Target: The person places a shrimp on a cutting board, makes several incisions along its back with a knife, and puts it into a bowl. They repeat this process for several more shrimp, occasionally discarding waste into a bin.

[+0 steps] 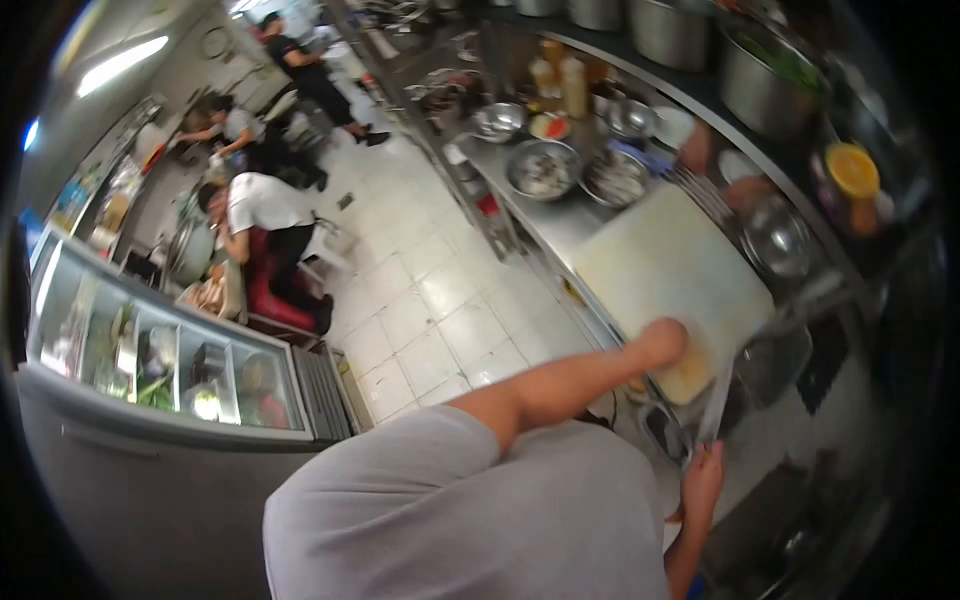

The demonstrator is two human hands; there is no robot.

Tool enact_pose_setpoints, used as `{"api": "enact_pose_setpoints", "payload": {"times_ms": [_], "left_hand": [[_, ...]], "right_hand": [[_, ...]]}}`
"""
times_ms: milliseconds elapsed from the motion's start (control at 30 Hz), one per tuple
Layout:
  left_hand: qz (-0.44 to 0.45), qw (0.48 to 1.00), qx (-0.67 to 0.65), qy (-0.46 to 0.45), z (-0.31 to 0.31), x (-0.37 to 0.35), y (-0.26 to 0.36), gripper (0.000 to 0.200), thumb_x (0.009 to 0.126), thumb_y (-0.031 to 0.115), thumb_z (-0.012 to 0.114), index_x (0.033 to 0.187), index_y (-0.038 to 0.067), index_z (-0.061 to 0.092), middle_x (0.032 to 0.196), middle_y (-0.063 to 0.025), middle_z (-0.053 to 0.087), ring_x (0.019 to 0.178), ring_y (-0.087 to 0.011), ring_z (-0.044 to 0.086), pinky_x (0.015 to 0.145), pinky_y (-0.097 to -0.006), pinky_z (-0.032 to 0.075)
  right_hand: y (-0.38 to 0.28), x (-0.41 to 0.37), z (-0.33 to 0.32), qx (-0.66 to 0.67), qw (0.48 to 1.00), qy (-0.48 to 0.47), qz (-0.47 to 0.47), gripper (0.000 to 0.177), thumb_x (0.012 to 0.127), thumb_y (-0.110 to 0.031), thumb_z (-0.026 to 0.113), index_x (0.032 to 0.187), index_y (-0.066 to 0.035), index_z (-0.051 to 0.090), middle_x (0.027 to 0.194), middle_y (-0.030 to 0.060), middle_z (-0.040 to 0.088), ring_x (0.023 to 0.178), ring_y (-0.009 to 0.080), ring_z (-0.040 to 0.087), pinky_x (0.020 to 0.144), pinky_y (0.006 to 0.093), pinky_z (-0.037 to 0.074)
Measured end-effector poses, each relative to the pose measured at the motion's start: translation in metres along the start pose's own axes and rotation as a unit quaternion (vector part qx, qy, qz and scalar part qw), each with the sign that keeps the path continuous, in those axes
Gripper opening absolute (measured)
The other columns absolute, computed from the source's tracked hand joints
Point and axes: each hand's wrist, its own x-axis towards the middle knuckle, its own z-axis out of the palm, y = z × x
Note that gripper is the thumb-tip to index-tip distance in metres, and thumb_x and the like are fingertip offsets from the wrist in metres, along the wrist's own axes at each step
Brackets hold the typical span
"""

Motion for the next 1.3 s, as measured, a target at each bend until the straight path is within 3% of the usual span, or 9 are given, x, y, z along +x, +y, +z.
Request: {"api": "enact_pose_setpoints", "payload": {"times_ms": [67,167,233,433,567,633,767,1067,1300], "left_hand": [[0.121,0.978,0.084,-0.147,-0.020,0.015,-0.005,0.016,0.072,0.016,0.072,0.077,0.002,0.077,0.084,-0.0194,0.075,0.079,-0.0341,0.073,0.074,-0.0433,0.059],[-0.031,0.947,-0.097,-0.305,-0.067,0.015,0.005,0.013,0.064,0.008,0.067,0.052,0.007,0.064,0.053,-0.0146,0.059,0.057,-0.0227,0.066,0.047,-0.0431,0.050],[0.321,0.909,0.110,-0.242,-0.015,0.049,-0.036,0.019,0.068,0.007,0.061,0.050,0.002,0.065,0.056,-0.0202,0.062,0.057,-0.0310,0.068,0.053,-0.0403,0.052],[-0.023,0.967,-0.081,-0.242,-0.057,0.013,0.008,0.013,0.074,0.005,0.062,0.068,-0.004,0.068,0.065,-0.0177,0.066,0.063,-0.0293,0.069,0.058,-0.0400,0.055],[0.089,0.966,-0.041,-0.240,-0.032,0.021,-0.014,0.018,0.082,0.007,0.057,0.079,-0.007,0.068,0.067,-0.0156,0.067,0.061,-0.0248,0.068,0.054,-0.0378,0.053],[-0.042,0.955,-0.187,-0.228,-0.051,0.006,-0.003,0.021,0.086,0.010,0.062,0.094,-0.007,0.069,0.075,-0.0145,0.069,0.063,-0.0218,0.067,0.056,-0.0354,0.053],[-0.026,0.929,-0.310,-0.202,-0.068,-0.019,-0.021,0.022,0.087,0.017,0.066,0.091,-0.004,0.071,0.080,-0.0179,0.071,0.073,-0.0315,0.071,0.069,-0.0411,0.055],[0.192,0.939,0.285,0.022,-0.054,-0.045,0.034,0.023,0.092,0.019,0.058,0.105,0.006,0.071,0.105,-0.0125,0.072,0.102,-0.0319,0.068,0.101,-0.0514,0.045],[0.133,0.983,0.124,0.021,-0.021,-0.039,0.017,0.021,0.093,0.027,0.062,0.102,0.010,0.071,0.096,-0.0103,0.071,0.095,-0.0271,0.067,0.086,-0.0461,0.047]], "right_hand": [[0.003,-0.007,-0.004,0.030,0.999,0.035,-0.003,0.029,0.104,-0.025,0.052,0.117,0.001,0.056,0.104,0.0337,0.064,0.101,0.0532,0.060,0.085,0.0520,0.049],[-0.013,-0.009,-0.017,0.025,0.999,0.013,0.038,0.026,0.104,-0.026,0.054,0.106,0.000,0.053,0.097,0.0315,0.065,0.097,0.0519,0.061,0.079,0.0541,0.049],[-0.020,-0.008,-0.015,0.010,0.999,0.034,0.020,0.026,0.104,-0.028,0.051,0.104,-0.002,0.050,0.086,0.0315,0.066,0.088,0.0528,0.063,0.073,0.0598,0.048],[-0.045,0.006,-0.014,-0.030,0.999,-0.012,-0.021,0.026,0.103,-0.023,0.051,0.101,0.003,0.048,0.083,0.0296,0.067,0.084,0.0510,0.064,0.075,0.0598,0.048],[-0.052,0.015,-0.008,-0.074,0.997,-0.028,-0.024,0.023,0.101,-0.020,0.052,0.100,0.002,0.051,0.083,0.0284,0.068,0.081,0.0486,0.066,0.074,0.0596,0.050],[-0.051,0.017,-0.004,-0.087,0.996,-0.030,-0.011,0.022,0.101,-0.020,0.052,0.100,0.002,0.051,0.082,0.0280,0.068,0.080,0.0483,0.067,0.073,0.0594,0.051],[-0.051,0.017,-0.004,-0.106,0.994,-0.038,0.001,0.021,0.101,-0.018,0.052,0.101,0.002,0.053,0.082,0.0280,0.069,0.081,0.0483,0.068,0.074,0.0587,0.052],[-0.059,0.004,-0.009,-0.110,0.992,-0.053,0.008,0.022,0.103,-0.019,0.050,0.101,0.003,0.052,0.087,0.0289,0.069,0.083,0.0489,0.068,0.075,0.0588,0.053],[-0.059,0.006,-0.009,-0.105,0.992,-0.065,0.038,0.023,0.104,-0.020,0.048,0.102,0.003,0.052,0.089,0.0288,0.070,0.084,0.0491,0.069,0.076,0.0593,0.053]]}}
